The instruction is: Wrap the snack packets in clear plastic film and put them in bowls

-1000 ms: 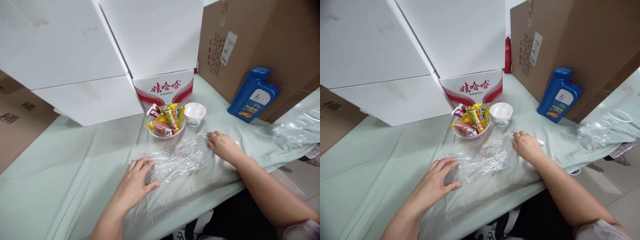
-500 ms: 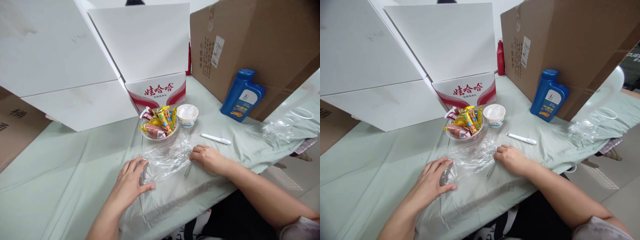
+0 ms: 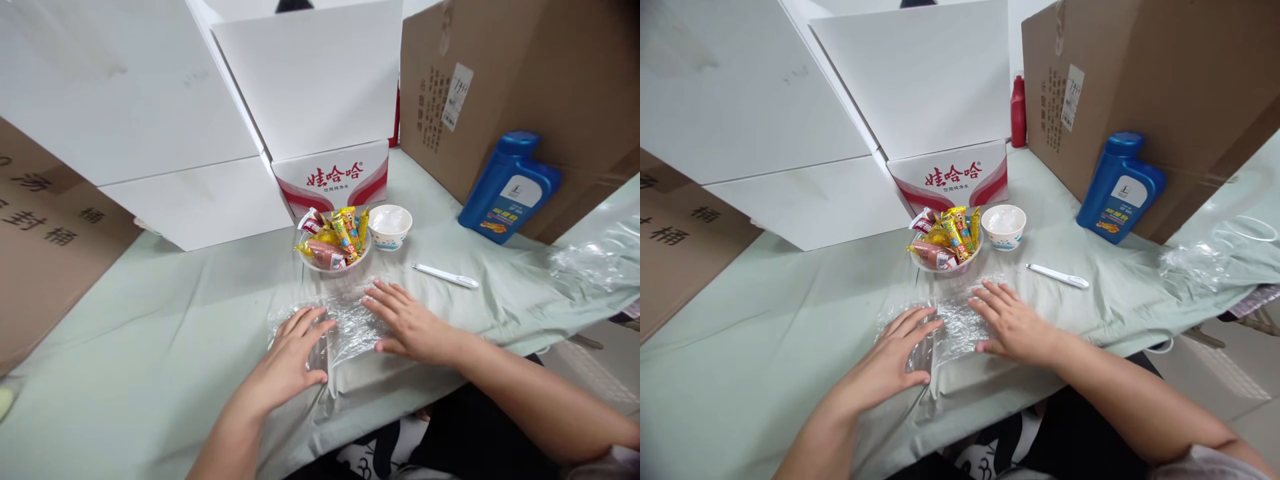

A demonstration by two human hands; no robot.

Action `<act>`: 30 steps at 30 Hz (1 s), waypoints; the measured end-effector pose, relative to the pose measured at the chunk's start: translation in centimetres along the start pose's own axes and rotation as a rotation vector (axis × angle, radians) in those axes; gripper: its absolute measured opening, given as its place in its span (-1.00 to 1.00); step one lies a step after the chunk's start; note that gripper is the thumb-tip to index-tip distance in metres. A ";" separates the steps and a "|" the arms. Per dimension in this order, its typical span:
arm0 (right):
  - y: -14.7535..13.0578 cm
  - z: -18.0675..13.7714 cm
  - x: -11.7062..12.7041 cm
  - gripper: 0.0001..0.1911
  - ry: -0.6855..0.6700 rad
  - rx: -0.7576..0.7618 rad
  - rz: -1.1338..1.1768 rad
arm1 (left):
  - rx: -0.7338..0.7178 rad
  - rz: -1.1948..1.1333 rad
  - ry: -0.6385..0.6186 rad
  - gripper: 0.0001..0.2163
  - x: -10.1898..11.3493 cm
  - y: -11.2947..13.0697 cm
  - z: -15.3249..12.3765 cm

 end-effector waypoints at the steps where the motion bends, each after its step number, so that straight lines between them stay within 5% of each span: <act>1: -0.4 0.2 -1.2 -0.13 -0.057 0.023 -0.013 | -0.003 0.000 -0.020 -0.28 -0.2 0.1 0.2; 4: 0.7 0.1 -3.4 0.13 -0.159 -0.055 -0.072 | 0.049 0.002 -0.078 -0.20 -0.3 -1.2 0.1; 8: 3.4 -0.9 -3.4 0.17 -0.143 -0.177 -0.150 | 0.154 0.006 -0.086 -0.11 0.9 -5.0 -1.4; 13: 4.5 -2.0 -2.4 0.15 -0.113 -0.204 -0.155 | 0.219 -0.019 0.034 -0.34 3.4 -6.1 -3.5; 16: 3.5 -2.1 -1.0 -0.08 -0.068 -0.096 -0.092 | 0.069 -0.084 0.057 -0.57 3.7 -2.9 -3.1; 21: 2.0 -2.3 1.1 -0.85 -0.103 0.086 0.139 | -0.008 -0.124 -0.085 -0.86 2.0 -0.5 -1.7; 30: 3.2 -2.8 2.5 -0.84 -0.133 0.047 0.217 | 0.038 -0.256 -0.029 -0.87 3.1 -2.3 -2.6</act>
Point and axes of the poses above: each hand's wrist, its own z-axis towards the middle knuckle, its own x-axis out of the back of the hand, y = z × x, the point moved 7 cm from there along z, towards the middle knuckle, and after that the axes turned 7 degrees about -x, right-handed, at the moved point
